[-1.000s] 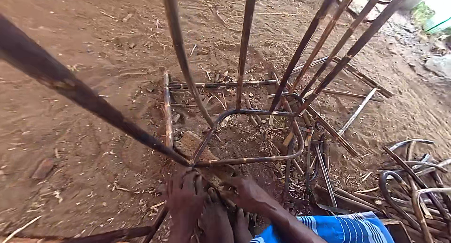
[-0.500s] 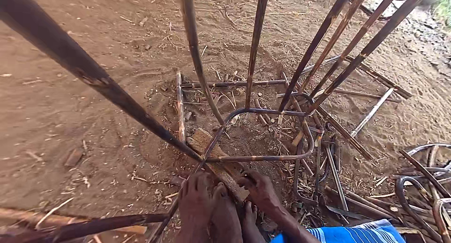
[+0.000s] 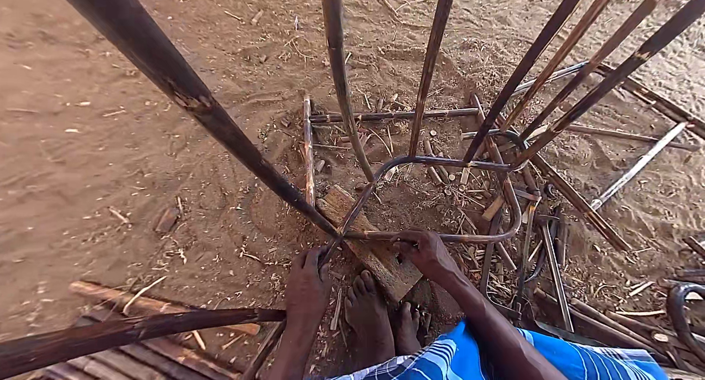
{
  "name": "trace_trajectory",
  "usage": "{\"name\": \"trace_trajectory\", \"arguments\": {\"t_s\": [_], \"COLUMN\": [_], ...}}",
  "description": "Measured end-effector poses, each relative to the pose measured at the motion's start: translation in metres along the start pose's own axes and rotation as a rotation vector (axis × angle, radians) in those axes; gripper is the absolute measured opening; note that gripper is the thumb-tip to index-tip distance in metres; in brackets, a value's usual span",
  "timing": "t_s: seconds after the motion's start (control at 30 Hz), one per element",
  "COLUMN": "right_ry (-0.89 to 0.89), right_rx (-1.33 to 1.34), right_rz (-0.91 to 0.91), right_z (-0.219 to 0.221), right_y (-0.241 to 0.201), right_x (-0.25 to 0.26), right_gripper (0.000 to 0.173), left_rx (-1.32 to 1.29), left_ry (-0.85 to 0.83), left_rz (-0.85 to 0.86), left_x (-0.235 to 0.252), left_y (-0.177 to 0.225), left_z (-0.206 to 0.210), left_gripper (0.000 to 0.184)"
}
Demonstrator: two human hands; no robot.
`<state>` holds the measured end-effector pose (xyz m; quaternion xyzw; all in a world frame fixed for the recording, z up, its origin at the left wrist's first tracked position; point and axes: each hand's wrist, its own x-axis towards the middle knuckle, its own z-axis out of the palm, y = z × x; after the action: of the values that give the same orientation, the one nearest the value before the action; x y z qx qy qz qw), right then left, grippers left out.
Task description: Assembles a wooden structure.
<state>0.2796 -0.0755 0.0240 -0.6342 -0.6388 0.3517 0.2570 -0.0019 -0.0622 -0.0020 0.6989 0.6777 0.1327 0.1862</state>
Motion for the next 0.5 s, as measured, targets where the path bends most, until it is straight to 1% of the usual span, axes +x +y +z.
{"name": "trace_trajectory", "arguments": {"t_s": [0.1, 0.2, 0.27, 0.33, 0.5], "right_ry": [0.018, 0.001, -0.042, -0.083, -0.066], "right_rx": [0.041, 0.074, 0.051, 0.033, 0.119], "right_rz": [0.072, 0.115, 0.062, -0.024, -0.234], "right_z": [0.006, 0.011, 0.008, 0.011, 0.044], "right_y": [0.007, 0.001, -0.014, -0.025, -0.044], "right_x": [-0.007, -0.008, -0.001, 0.019, 0.085], "right_gripper": [0.014, 0.015, 0.016, 0.017, 0.020], "left_rx": [0.022, 0.023, 0.022, 0.026, 0.046], "left_ry": [0.000, -0.009, -0.005, -0.005, 0.014], "left_rz": [0.001, 0.000, 0.013, 0.022, 0.027], "left_x": [-0.001, -0.002, -0.002, -0.001, 0.000], "left_y": [0.000, -0.001, -0.005, -0.008, -0.007], "left_z": [0.000, -0.002, -0.005, -0.006, -0.005], "left_gripper": [0.034, 0.034, 0.034, 0.034, 0.031]}}
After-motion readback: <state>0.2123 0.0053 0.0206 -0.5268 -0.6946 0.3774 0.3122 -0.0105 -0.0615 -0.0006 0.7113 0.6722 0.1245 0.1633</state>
